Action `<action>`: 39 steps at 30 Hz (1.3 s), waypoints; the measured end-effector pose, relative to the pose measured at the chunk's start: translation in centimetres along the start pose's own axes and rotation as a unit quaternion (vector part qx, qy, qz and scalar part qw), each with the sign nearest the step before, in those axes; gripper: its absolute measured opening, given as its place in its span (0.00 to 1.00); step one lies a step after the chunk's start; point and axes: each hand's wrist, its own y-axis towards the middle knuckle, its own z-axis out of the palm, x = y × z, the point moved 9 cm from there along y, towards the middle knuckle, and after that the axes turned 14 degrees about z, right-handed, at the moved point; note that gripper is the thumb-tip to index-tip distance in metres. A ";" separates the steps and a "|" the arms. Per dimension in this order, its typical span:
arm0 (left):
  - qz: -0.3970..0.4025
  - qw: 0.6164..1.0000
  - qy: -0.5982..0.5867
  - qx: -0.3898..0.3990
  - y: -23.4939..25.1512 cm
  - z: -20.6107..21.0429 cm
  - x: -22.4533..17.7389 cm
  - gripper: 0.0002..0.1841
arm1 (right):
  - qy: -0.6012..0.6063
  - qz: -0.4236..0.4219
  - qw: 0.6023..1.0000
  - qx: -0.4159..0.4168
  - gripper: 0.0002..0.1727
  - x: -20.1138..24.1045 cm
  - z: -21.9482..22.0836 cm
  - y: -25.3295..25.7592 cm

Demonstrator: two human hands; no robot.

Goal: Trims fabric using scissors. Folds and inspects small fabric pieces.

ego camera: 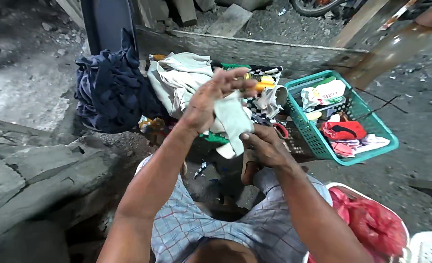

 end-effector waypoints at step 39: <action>-0.044 0.792 0.578 0.195 -0.7 -3.0 5.6 0.16 | 0.301 -0.074 0.950 -0.030 0.17 1.0 -6.8 -0.5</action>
